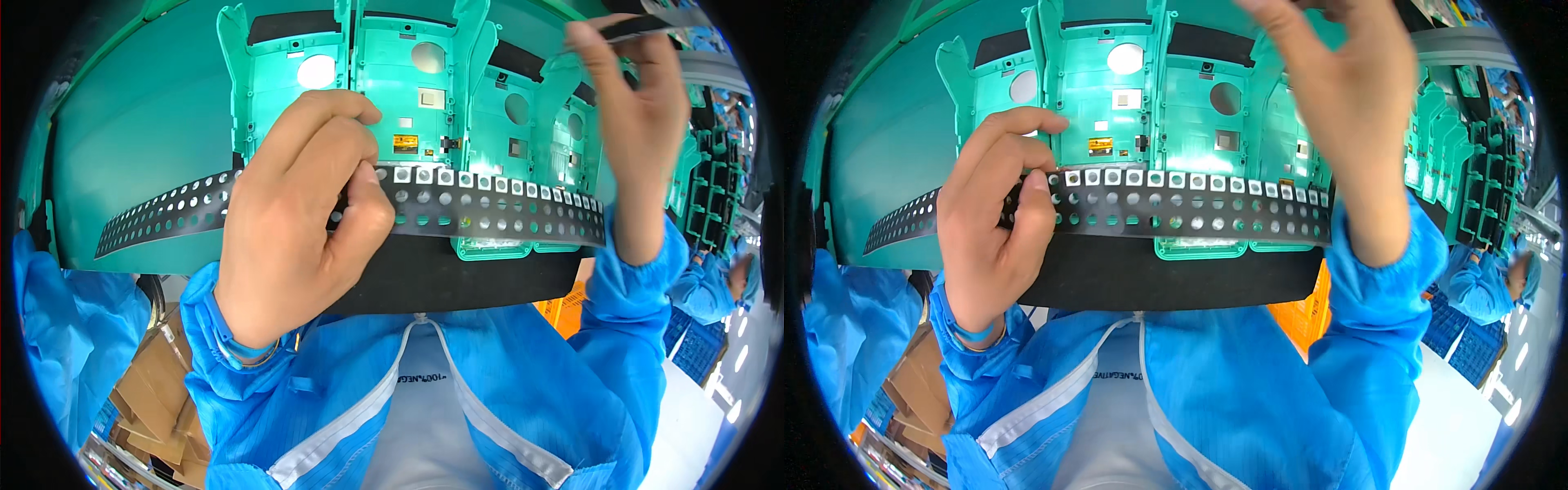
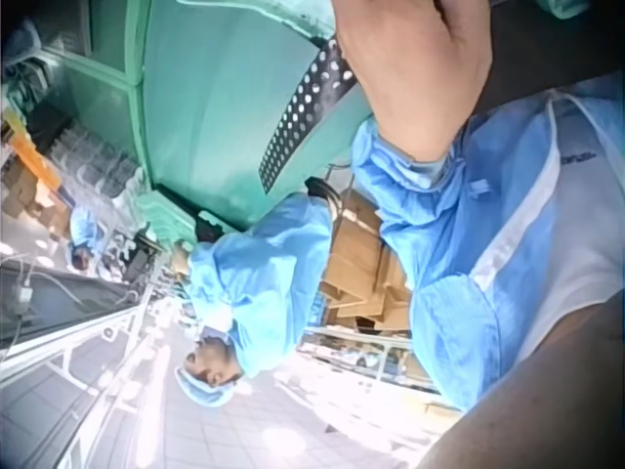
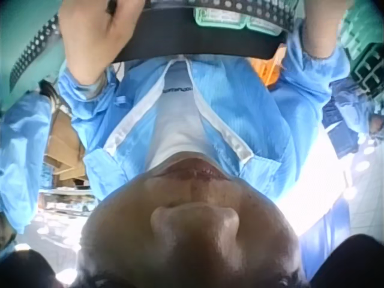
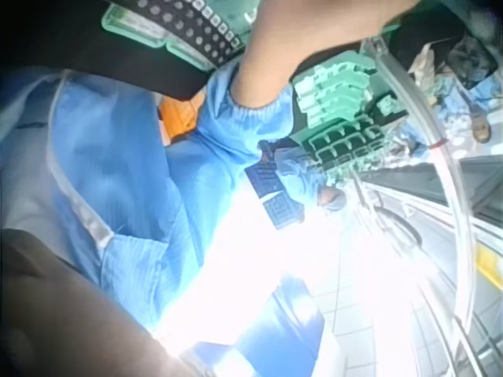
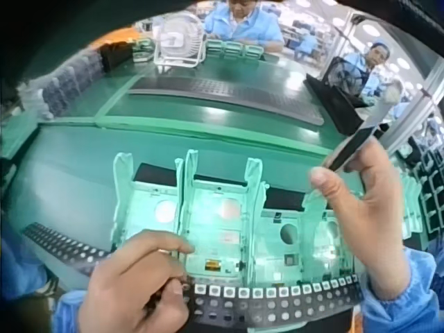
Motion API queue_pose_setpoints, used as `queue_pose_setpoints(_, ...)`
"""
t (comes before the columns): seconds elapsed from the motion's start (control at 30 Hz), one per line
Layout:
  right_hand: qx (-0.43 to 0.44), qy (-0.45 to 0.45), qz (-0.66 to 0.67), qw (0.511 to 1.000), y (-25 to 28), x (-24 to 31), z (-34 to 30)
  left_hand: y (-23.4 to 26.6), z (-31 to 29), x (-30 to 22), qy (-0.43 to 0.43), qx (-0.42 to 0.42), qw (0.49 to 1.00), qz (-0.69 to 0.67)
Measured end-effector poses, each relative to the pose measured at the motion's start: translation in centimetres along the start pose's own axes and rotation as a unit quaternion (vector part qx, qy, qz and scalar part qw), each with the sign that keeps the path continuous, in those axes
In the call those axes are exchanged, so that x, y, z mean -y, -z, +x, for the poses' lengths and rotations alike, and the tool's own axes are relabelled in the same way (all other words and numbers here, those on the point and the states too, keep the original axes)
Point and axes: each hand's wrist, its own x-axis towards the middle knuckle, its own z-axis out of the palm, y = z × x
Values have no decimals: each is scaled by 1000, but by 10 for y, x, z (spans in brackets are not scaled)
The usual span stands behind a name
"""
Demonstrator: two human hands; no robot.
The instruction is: Assembling electronic components into plastic housings on a production line.
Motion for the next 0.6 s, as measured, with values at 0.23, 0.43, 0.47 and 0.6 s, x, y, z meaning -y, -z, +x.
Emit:
queue_pose_setpoints(0.23, 219, 4, 351, 910, 10, 37, -16, -3, 2, 1, -71, -6, 997, 10)
queue_pose_setpoints(0.43, 214, 14, 355, 910, -32, 44, -37, -2, 2, 7, -83, -17, 996, 41)
queue_pose_setpoints(0.47, 215, 19, 345, 914, -33, 45, -38, -2, 2, 6, -71, -14, 997, 26)
queue_pose_setpoints(0.6, 197, 17, 364, 910, -37, 48, -41, -1, 1, 6, -70, -20, 997, 12)
